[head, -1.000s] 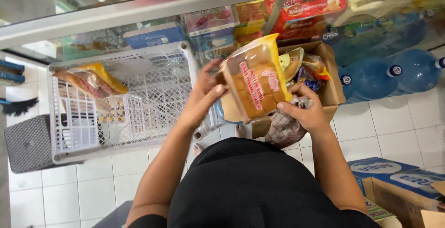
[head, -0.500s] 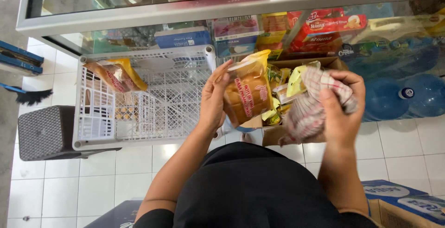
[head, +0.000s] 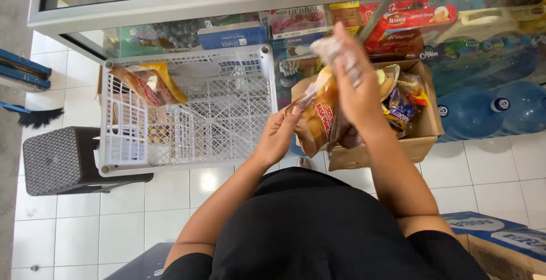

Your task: Cleaning a freezer display and stocking packaged bread into a rack from a cardboard box.

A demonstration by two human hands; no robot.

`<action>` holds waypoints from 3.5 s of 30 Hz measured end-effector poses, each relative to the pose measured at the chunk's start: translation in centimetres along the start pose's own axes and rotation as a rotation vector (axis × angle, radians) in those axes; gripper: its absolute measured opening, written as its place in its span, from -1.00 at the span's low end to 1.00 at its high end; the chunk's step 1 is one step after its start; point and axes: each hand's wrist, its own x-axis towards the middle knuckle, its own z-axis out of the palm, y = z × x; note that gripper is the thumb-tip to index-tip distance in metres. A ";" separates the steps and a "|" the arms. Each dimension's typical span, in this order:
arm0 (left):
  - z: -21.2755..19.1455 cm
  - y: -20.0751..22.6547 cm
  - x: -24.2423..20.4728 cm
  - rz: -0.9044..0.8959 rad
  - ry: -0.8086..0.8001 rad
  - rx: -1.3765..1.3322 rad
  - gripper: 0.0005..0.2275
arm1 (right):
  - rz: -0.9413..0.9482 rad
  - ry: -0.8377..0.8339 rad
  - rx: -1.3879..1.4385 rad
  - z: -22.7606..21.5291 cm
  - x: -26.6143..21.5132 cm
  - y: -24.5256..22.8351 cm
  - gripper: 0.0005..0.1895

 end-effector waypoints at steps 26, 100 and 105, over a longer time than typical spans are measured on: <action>-3.0 4.3 0.5 0.027 0.441 -0.230 -0.66 | -0.388 0.072 -0.345 1.7 -1.3 -9.8 -0.60; -34.2 12.3 -6.7 -0.067 0.334 1.919 -0.18 | 0.711 0.407 -0.661 -15.6 -13.2 5.8 -0.66; -27.0 14.3 -6.6 0.045 0.386 1.719 -0.09 | 0.887 0.242 -0.781 -7.9 -6.2 12.2 -0.26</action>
